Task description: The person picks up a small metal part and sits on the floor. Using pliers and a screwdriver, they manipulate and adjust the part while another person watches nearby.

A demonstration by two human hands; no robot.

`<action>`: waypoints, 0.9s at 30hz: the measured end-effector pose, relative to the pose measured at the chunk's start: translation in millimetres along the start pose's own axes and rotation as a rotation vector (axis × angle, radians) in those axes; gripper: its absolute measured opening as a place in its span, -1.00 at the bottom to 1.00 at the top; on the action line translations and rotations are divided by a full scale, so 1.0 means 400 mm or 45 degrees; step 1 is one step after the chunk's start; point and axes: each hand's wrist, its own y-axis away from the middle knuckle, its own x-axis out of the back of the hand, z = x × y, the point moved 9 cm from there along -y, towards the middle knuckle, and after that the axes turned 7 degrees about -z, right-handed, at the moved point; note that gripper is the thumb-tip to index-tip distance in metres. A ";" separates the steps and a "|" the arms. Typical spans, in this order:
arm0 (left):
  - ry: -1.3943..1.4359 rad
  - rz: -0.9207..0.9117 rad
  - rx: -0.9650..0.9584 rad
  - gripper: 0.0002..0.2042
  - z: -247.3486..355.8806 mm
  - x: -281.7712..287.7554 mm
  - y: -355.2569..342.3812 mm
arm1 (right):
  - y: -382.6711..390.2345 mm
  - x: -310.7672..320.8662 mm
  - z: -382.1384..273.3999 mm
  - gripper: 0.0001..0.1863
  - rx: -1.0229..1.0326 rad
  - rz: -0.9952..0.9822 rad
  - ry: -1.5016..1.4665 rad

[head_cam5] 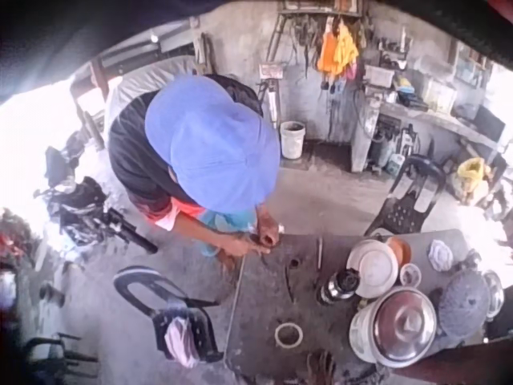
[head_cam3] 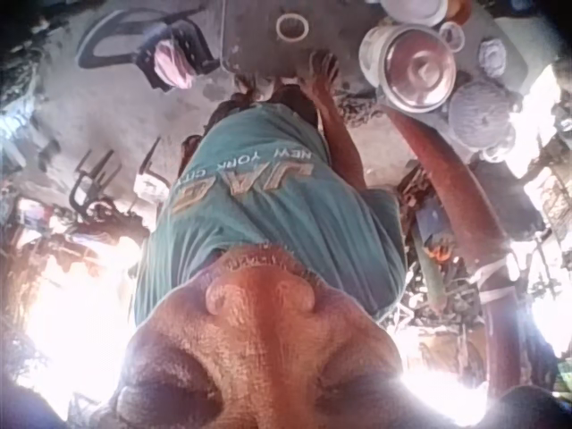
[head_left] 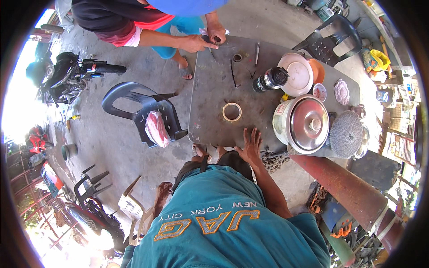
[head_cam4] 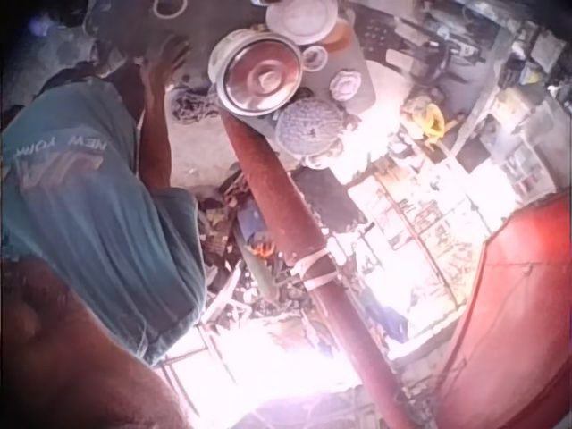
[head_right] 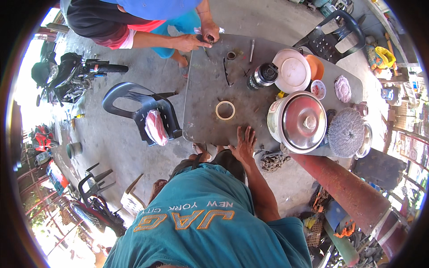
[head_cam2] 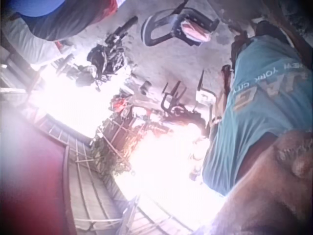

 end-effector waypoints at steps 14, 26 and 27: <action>-0.073 0.088 -0.103 -0.58 -0.004 -0.015 -0.120 | -0.020 -0.030 0.020 0.21 -0.012 -0.025 0.012; -0.252 -0.011 -0.248 -0.74 0.020 -0.041 -0.125 | -0.021 -0.029 0.022 0.19 -0.012 -0.057 -0.010; -0.253 -0.019 -0.275 -0.75 0.022 -0.047 -0.127 | -0.021 -0.028 0.026 0.19 -0.013 -0.057 -0.012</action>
